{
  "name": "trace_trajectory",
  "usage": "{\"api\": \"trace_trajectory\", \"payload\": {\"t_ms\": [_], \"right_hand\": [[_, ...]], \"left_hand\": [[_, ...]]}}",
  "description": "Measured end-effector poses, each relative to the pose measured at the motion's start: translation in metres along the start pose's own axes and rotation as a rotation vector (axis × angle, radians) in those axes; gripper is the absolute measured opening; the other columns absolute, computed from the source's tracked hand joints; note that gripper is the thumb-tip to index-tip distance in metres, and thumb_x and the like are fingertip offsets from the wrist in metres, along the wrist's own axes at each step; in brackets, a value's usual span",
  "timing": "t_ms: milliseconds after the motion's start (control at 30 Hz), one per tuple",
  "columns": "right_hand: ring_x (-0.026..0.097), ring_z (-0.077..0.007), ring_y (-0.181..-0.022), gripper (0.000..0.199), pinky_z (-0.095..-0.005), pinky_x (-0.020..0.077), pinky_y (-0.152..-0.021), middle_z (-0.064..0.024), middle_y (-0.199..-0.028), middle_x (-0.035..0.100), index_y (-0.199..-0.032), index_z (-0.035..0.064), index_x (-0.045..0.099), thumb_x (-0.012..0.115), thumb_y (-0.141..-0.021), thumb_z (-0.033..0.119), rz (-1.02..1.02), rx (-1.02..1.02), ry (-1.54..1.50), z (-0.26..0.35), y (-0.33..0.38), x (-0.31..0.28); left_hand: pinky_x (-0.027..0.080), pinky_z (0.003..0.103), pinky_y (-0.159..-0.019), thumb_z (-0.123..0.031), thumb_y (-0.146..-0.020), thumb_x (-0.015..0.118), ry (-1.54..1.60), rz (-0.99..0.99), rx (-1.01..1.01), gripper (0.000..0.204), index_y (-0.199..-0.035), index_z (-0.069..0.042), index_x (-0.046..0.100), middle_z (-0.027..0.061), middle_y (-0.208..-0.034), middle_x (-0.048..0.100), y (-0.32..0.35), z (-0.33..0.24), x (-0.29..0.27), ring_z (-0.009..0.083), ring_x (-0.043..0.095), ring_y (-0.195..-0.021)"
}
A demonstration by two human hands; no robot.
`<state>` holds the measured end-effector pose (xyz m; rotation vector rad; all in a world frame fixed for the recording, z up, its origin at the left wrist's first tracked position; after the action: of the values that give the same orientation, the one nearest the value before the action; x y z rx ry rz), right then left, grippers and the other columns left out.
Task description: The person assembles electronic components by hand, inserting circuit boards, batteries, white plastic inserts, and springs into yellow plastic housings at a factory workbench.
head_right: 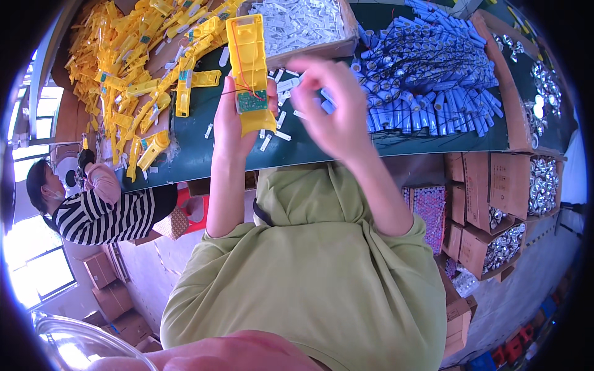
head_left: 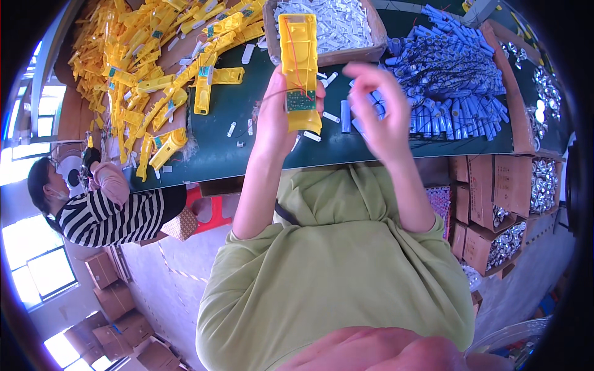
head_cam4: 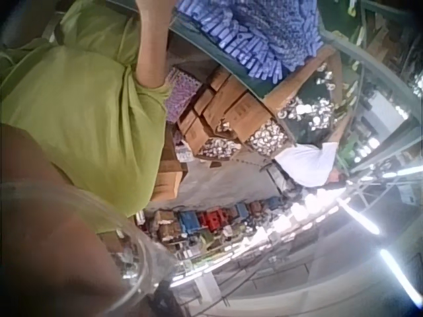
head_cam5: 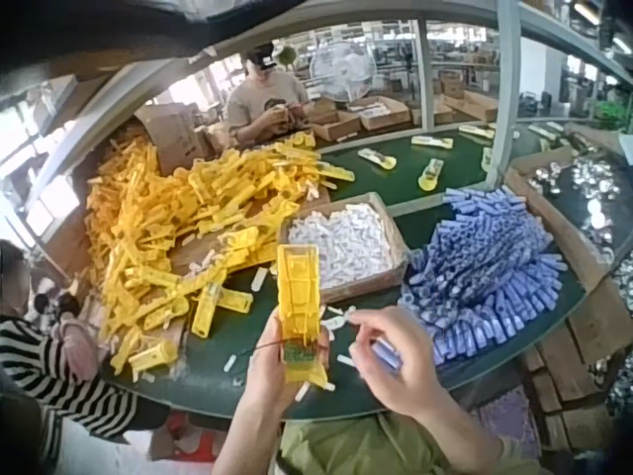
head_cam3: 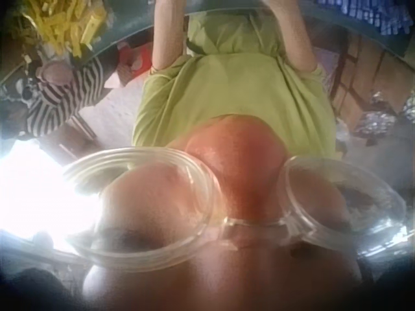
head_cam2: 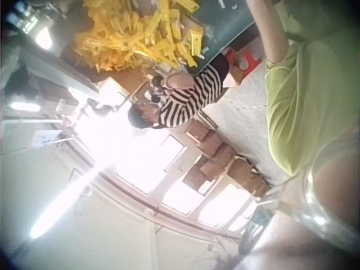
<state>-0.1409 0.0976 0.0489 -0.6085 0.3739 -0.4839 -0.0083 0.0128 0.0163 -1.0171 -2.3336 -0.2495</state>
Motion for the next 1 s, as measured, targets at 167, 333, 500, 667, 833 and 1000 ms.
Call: {"api": "trace_trajectory", "payload": {"t_ms": [167,333,500,667,833,1000], "right_hand": [[0.049,-0.0213,-0.073,0.024,-0.0330,0.0392,-0.066,-0.0031,-0.085,0.055,-0.092,0.0100,0.063,0.071,-0.070,0.011,-0.078,-0.113,0.242,0.007,0.012,0.030],[0.048,-0.0192,-0.073,0.022,-0.0290,0.0387,-0.065,-0.0036,-0.089,0.054,-0.089,0.0089,0.064,0.070,-0.069,0.003,-0.289,-0.086,0.109,0.000,0.020,0.032],[0.050,-0.0147,-0.083,0.015,-0.0255,0.0414,-0.071,-0.0063,-0.096,0.052,-0.086,0.0037,0.060,0.064,-0.073,-0.002,-0.337,0.165,-0.357,-0.014,0.018,0.038],[0.051,-0.0153,-0.092,0.012,-0.0267,0.0395,-0.085,-0.0091,-0.101,0.050,-0.084,0.0022,0.057,0.058,-0.073,-0.002,-0.317,0.296,-0.809,-0.027,0.019,0.043],[0.052,-0.0176,-0.093,0.014,-0.0293,0.0398,-0.084,-0.0104,-0.092,0.055,-0.084,0.0024,0.057,0.061,-0.073,0.011,-0.165,0.284,-0.726,-0.029,0.010,0.002],[0.051,-0.0184,-0.066,0.021,-0.0308,0.0397,-0.062,-0.0045,-0.072,0.059,-0.085,0.0044,0.060,0.068,-0.076,0.022,-0.030,0.185,0.211,-0.009,-0.005,0.010]], "left_hand": [[0.046,0.031,-0.080,-0.033,-0.099,0.028,-0.183,-0.266,0.088,0.041,-0.127,-0.006,0.039,0.0085,-0.105,0.054,0.007,-0.001,0.012,0.0159,0.055,-0.093],[0.049,0.033,-0.079,-0.029,-0.100,0.023,-0.302,-0.273,0.169,0.036,-0.125,-0.009,0.039,0.0089,-0.103,0.056,0.004,-0.003,0.020,0.0175,0.057,-0.090],[0.050,0.031,-0.074,-0.033,-0.099,0.025,-0.214,-0.338,0.147,0.038,-0.124,-0.009,0.040,0.0082,-0.100,0.057,0.001,0.003,0.027,0.0164,0.059,-0.084],[0.050,0.032,-0.073,-0.036,-0.099,0.025,-0.069,-0.413,0.167,0.041,-0.123,-0.006,0.041,0.0081,-0.094,0.058,-0.004,0.006,0.025,0.0167,0.058,-0.082],[0.046,0.031,-0.082,-0.032,-0.099,0.027,-0.318,-0.284,0.134,0.040,-0.128,-0.006,0.035,0.0098,-0.099,0.057,-0.005,0.002,0.020,0.0160,0.056,-0.091],[0.038,0.031,-0.093,-0.020,-0.098,0.032,-0.600,-0.152,0.193,0.044,-0.136,0.001,0.028,0.0113,-0.121,0.047,0.006,0.016,0.026,0.0157,0.048,-0.106]]}}
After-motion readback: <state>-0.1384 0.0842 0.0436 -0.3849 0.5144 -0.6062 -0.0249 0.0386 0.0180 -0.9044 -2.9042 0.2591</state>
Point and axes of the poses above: each hand's wrist, its own y-axis away from the middle knuckle, its own x-axis out of the palm, z = x × y, the point moved 5 cm from there along -y, towards the middle knuckle
